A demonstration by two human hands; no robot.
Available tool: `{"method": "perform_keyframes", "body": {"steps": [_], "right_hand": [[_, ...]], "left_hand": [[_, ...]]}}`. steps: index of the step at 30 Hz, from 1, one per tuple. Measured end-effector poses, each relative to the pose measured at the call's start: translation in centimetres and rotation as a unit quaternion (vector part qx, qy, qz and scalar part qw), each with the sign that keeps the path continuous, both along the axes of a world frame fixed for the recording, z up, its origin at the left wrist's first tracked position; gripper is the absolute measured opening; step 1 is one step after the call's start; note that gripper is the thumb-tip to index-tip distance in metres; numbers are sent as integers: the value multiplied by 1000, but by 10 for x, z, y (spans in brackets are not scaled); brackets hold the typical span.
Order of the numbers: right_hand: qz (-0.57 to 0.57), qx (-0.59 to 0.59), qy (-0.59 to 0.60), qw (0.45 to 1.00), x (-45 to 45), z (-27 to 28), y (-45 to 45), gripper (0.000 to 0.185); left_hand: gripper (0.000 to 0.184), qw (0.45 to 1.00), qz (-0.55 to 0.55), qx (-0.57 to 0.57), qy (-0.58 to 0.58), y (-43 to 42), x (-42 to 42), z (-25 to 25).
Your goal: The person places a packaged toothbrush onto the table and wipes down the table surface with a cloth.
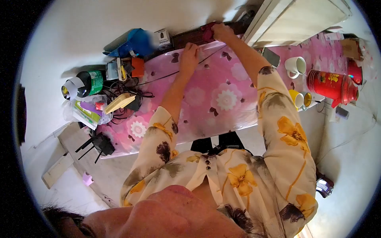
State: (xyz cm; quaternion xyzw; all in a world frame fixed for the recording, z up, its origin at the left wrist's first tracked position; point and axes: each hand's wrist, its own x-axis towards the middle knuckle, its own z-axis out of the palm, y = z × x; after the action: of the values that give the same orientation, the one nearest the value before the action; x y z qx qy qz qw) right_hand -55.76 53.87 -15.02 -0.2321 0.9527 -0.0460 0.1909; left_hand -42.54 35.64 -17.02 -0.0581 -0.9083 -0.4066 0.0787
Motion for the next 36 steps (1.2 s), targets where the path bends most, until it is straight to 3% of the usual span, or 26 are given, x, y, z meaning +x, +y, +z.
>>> {"method": "perform_keyframes", "body": {"steps": [2,3,6,10,11,12,14,15,16,18,20,23,27,30,32,36], "right_hand": [[-3,-54,59,997,4,-19,-22,29],[-90,-22,15,996,5,-29,-51,28],[-51,-99,22,994,15,-10,-64,28],[-28,-57,14,998,7,11,-12,28],[-70,-42,-41,996,4,10,-10,27],[-66,-39,-41,996,-1,-5,-18,27],[-17,-40,53,998,-6,-53,-50,28],[-61,-36,4,997,12,-12,-85,30],[-60,-39,-1,997,14,-4,-87,30],[-85,-98,-45,990,18,3,-88,31],[-62,-119,10,991,7,-12,-58,27],[-60,-67,-3,996,7,3,-32,29],[-73,-54,38,995,19,-34,-107,29],[-74,-87,-20,993,26,-1,-98,30],[-56,-77,8,995,13,-3,-56,28],[-125,-12,0,992,12,4,-40,32]], "left_hand": [[12,999,-20,11,27,-1,0,-11],[12,999,-18,11,26,-1,1,-12],[22,1000,-20,-5,18,-3,7,-9],[31,997,-40,-59,17,-8,10,-4],[33,995,-47,-80,26,-9,11,-8],[33,996,-42,-78,27,-8,13,-7],[50,997,-46,-64,7,-6,20,-3],[50,997,-42,-65,5,-6,20,-3],[53,997,-53,-54,10,-7,23,-4],[57,997,-65,-44,14,-8,28,-4],[65,990,-65,-118,-30,-6,24,-2],[62,997,-49,-62,11,-5,26,-10],[61,996,-45,-68,26,-6,22,-20],[56,998,-40,-55,1,-7,28,-5],[47,997,-69,-16,-26,-13,20,20],[39,998,-56,4,-22,-16,6,-6]]}}
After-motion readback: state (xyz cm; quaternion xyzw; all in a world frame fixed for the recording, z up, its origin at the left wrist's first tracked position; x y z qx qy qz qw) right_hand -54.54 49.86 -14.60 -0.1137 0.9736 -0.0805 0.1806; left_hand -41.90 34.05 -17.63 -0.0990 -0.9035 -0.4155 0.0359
